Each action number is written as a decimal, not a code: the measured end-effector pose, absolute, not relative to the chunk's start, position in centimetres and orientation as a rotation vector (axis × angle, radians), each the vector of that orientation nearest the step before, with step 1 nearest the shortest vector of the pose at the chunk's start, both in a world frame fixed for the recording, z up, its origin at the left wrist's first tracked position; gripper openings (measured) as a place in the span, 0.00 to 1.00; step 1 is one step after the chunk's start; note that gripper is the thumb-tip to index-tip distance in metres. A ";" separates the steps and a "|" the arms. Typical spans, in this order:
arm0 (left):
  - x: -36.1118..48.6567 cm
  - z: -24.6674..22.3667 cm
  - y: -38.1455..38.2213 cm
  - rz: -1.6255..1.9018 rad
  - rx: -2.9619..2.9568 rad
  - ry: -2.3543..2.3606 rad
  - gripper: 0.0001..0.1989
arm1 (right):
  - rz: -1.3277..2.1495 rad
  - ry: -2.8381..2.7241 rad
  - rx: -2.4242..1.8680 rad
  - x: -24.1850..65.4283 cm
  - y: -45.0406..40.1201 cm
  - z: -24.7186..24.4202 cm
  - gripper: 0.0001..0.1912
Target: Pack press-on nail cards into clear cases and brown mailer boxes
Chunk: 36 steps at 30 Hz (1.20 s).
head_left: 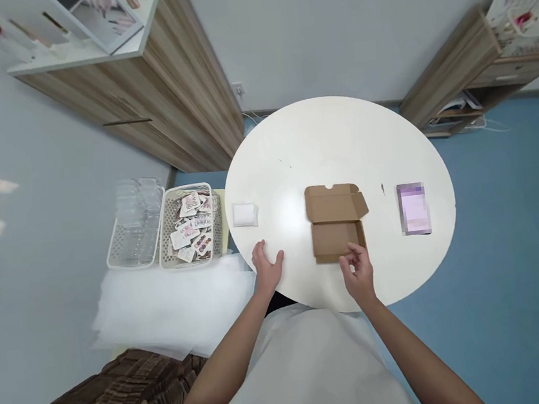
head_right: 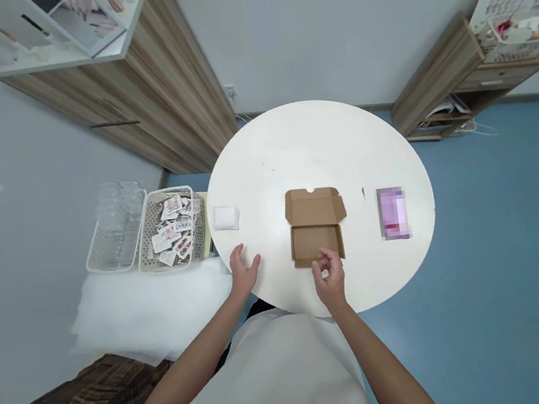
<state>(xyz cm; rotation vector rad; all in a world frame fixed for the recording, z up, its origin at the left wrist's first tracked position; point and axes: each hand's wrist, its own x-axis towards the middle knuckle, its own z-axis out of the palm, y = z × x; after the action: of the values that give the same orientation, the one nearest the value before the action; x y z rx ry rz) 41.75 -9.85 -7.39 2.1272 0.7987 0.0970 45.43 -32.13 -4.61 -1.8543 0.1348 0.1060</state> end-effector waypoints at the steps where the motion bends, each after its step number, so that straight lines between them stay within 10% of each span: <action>1: 42.1 -7.3 -8.1 0.157 2.130 0.824 0.29 | 0.164 0.077 -1.868 45.9 -30.4 -4.2 0.19; 14: 47.5 -9.8 3.6 0.051 1.916 0.767 0.30 | 0.688 0.034 -1.834 52.2 -10.9 -6.7 0.34; 36: 45.8 -9.2 0.8 0.091 1.745 0.814 0.14 | 0.636 0.170 -1.681 50.3 -13.4 -7.9 0.22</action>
<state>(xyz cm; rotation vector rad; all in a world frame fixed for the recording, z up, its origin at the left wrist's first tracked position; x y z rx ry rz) 45.79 0.84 -9.20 1.7452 0.8140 0.0906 50.34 -13.41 -7.87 -1.6809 0.1697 0.6357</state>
